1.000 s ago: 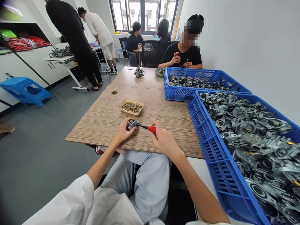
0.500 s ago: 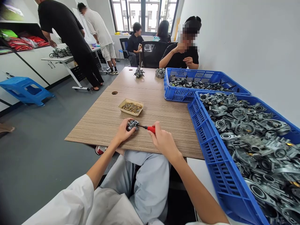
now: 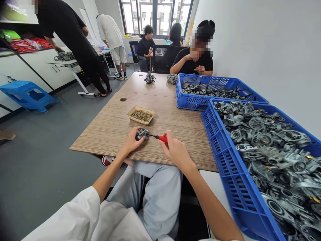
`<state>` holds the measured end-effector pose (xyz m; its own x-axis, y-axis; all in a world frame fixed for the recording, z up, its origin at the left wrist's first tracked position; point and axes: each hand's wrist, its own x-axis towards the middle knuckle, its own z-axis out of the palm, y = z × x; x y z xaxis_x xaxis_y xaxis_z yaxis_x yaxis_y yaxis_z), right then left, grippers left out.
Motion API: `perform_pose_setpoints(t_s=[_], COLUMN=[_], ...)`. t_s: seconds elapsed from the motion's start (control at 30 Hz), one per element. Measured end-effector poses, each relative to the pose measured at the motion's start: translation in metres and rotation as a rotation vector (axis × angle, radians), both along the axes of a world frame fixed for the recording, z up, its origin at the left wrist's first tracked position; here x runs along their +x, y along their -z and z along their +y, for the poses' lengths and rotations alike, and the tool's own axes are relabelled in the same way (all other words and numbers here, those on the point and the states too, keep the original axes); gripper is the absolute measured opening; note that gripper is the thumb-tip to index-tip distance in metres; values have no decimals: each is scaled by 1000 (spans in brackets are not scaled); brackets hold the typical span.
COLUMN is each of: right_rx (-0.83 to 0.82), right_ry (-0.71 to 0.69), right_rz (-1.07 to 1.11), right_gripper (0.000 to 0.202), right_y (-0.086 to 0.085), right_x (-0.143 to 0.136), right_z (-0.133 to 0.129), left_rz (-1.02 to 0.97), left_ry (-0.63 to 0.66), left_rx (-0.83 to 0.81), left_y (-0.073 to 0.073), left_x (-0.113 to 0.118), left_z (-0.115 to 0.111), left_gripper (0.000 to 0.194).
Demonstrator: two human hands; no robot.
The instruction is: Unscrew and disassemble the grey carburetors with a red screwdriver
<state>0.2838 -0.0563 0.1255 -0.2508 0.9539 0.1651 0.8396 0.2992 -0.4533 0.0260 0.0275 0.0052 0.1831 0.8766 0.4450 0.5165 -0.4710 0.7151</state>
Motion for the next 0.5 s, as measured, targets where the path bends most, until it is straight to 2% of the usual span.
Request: perform_pose_setpoints(t_s=[0.1, 0.17, 0.5], right_rx=[1, 5, -14], right_ry=[-112, -133, 3], right_rz=[113, 137, 51], right_gripper=[20, 18, 18], right_y=[0, -1, 0], right_x=[3, 3, 1], right_z=[0, 0, 1], left_rz=[-4, -6, -11], left_ry=[-1, 0, 5], left_rx=[-7, -9, 1], left_y=[0, 0, 1], left_x=[0, 0, 1], left_z=[0, 0, 1], left_gripper=[45, 45, 44])
